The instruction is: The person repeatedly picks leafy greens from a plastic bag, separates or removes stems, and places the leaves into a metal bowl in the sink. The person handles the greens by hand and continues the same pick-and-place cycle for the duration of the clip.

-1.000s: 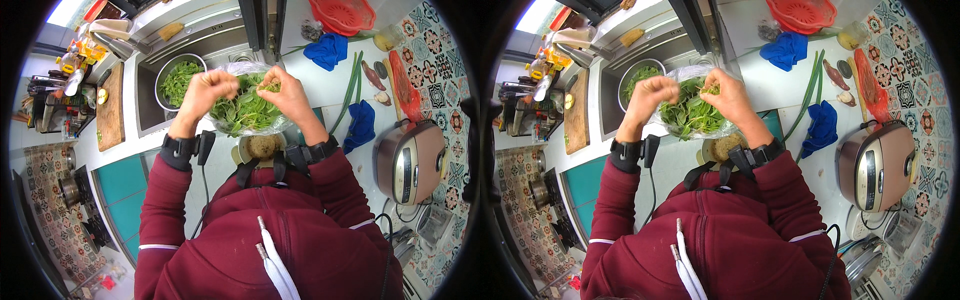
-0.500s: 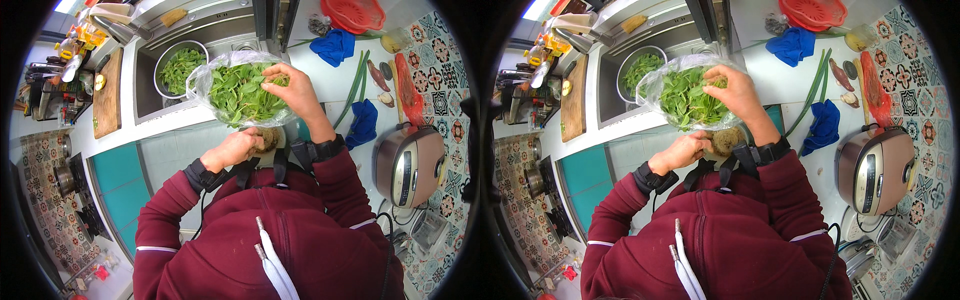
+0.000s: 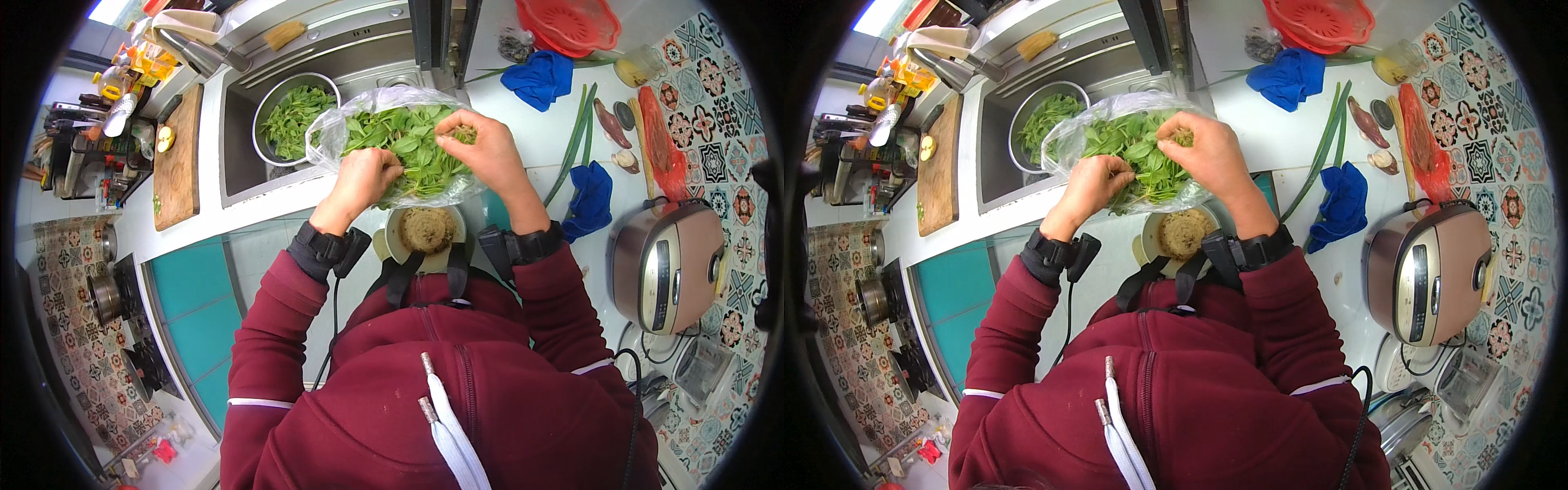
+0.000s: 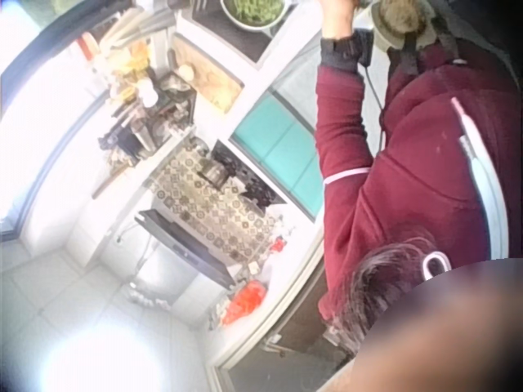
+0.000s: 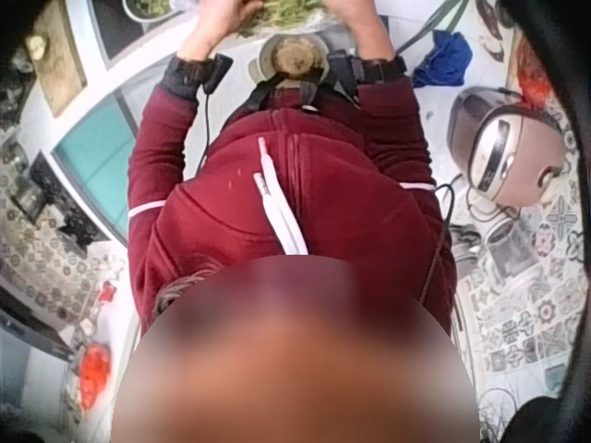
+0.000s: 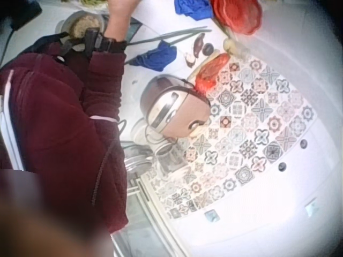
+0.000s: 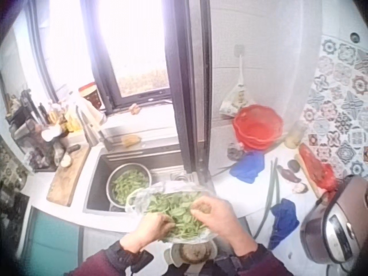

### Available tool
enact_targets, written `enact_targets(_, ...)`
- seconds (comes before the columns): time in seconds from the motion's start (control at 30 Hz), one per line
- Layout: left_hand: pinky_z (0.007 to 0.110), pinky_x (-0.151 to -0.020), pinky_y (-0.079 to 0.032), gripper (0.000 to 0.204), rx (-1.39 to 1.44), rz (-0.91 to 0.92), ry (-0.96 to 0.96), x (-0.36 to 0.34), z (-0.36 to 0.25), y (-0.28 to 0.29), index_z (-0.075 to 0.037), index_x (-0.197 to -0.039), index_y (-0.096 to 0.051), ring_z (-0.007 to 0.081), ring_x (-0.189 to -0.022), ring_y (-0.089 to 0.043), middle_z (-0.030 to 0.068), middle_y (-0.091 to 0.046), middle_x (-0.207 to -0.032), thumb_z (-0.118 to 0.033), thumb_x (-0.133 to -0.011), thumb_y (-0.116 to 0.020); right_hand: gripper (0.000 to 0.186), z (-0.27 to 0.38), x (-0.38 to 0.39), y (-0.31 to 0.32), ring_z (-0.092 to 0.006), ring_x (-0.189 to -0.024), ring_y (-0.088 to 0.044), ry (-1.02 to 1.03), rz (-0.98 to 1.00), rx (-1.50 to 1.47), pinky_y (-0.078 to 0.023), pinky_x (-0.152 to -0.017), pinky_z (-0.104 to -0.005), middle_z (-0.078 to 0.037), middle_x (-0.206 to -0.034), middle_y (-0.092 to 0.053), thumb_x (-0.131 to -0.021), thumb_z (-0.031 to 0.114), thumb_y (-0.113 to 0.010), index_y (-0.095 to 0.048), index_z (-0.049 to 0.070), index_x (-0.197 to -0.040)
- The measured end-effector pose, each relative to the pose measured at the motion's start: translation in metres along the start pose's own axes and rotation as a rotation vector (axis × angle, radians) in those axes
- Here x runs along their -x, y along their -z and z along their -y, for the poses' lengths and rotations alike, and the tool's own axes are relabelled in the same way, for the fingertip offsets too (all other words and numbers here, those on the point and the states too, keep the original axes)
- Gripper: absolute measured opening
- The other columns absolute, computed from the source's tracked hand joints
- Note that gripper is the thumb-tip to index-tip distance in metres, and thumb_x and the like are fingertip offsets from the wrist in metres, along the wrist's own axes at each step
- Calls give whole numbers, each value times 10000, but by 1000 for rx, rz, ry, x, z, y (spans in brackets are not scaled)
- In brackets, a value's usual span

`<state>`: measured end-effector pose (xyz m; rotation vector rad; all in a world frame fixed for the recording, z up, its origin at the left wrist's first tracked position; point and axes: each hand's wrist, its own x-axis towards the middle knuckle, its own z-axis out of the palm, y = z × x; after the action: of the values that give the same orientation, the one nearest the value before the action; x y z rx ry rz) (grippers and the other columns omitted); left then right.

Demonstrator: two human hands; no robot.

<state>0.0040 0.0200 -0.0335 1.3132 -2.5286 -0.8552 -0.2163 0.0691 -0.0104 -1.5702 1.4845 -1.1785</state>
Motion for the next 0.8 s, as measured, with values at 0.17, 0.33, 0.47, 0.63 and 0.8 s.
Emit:
enact_targets(0.17, 370, -632, -506, 164, 222, 5, 81, -7, -9, 23, -43, -888, -705, 265, -655, -662, 141, -663, -704, -200, -860, -671, 202, 8, 2, 2, -243, -827, -661, 32, 69, 25, -503, -748, -327, -117, -908, -686, -787, 155, -727, -694, 47, -954)
enact_targets(0.33, 340, -596, -485, 185, 321, -19, -52, -11, -34, 50, -21, -901, -684, 201, -618, -637, 118, -649, -691, -202, -880, -655, 250, 16, -4, -7, -206, -852, -640, 101, 162, 111, -494, -766, -309, -88, -915, -650, -791, 179, -747, -692, 24, -979)
enact_targets(0.47, 343, -590, -480, 187, 311, -8, -36, -14, -44, 53, -24, -896, -681, 204, -610, -626, 115, -641, -678, -207, -887, -645, 217, 16, -9, -11, -235, -810, -629, 78, 165, 176, -479, -719, -329, -92, -864, -636, -787, 198, -748, -702, 41, -930)
enact_targets(0.63, 342, -601, -482, 188, 321, -79, -99, -15, -33, 53, -24, -881, -665, 227, -631, -634, 116, -639, -688, -209, -890, -635, 187, 13, -12, -6, -249, -766, -625, 142, 121, 267, -472, -691, -330, -97, -810, -625, -783, 197, -747, -701, 44, -880)
enact_targets(0.8, 357, -652, -498, 175, 292, -2, 7, 6, -20, 45, -42, -931, -577, 250, -718, -643, 120, -624, -791, -114, -820, -690, 191, 1, -17, 8, -209, -725, -627, 25, -19, 208, -473, -671, -310, -92, -808, -654, -805, 200, -741, -690, 28, -873)
